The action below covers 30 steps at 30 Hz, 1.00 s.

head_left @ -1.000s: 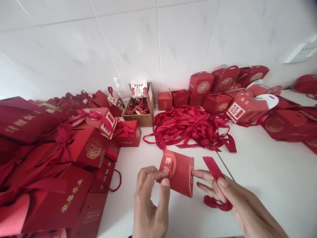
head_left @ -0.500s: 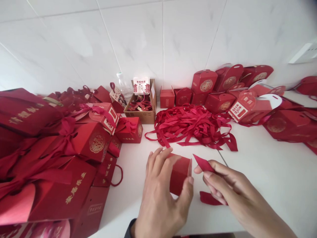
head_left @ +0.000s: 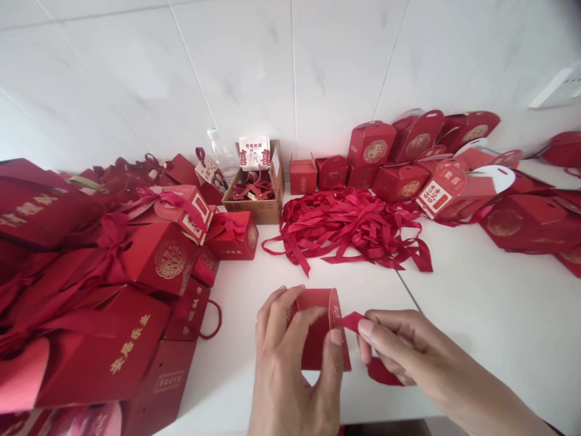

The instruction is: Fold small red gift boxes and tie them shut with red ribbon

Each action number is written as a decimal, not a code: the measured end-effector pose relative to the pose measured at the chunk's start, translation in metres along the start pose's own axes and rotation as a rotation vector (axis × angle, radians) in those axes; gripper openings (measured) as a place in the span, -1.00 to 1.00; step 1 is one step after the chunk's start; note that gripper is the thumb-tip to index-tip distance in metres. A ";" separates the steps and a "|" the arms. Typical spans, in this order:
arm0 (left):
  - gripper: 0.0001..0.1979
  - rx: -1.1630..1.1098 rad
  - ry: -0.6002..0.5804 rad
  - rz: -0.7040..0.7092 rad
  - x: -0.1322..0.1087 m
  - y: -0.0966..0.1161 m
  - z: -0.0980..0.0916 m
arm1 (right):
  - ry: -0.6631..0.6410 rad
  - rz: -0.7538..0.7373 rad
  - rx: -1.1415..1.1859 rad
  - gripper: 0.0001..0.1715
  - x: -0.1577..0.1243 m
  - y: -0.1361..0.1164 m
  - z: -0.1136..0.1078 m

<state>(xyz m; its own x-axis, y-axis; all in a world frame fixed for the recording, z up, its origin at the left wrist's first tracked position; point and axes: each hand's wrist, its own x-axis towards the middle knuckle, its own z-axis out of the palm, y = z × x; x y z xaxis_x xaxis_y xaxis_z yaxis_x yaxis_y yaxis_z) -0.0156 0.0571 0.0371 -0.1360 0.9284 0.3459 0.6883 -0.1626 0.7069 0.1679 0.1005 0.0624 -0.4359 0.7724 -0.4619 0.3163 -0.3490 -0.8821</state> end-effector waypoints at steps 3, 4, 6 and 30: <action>-0.83 -0.002 0.001 -0.012 -0.001 0.000 0.000 | -0.040 -0.002 0.021 -0.22 0.003 0.001 0.000; -0.83 -0.004 0.001 -0.017 -0.001 0.000 0.001 | -0.039 0.001 0.018 -0.23 0.004 0.001 0.000; -0.82 -0.015 -0.001 -0.029 -0.002 0.001 0.001 | -0.017 0.005 0.007 -0.25 0.005 0.001 0.002; -0.75 -0.095 0.062 -0.098 0.003 0.000 0.007 | 0.113 -0.019 -0.049 -0.29 0.002 0.013 0.005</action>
<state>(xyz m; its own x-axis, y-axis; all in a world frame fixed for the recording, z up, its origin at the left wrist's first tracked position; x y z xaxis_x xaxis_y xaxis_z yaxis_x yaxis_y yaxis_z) -0.0113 0.0624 0.0337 -0.2452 0.9193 0.3079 0.5994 -0.1058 0.7934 0.1672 0.0950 0.0496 -0.3452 0.8344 -0.4297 0.3511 -0.3098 -0.8836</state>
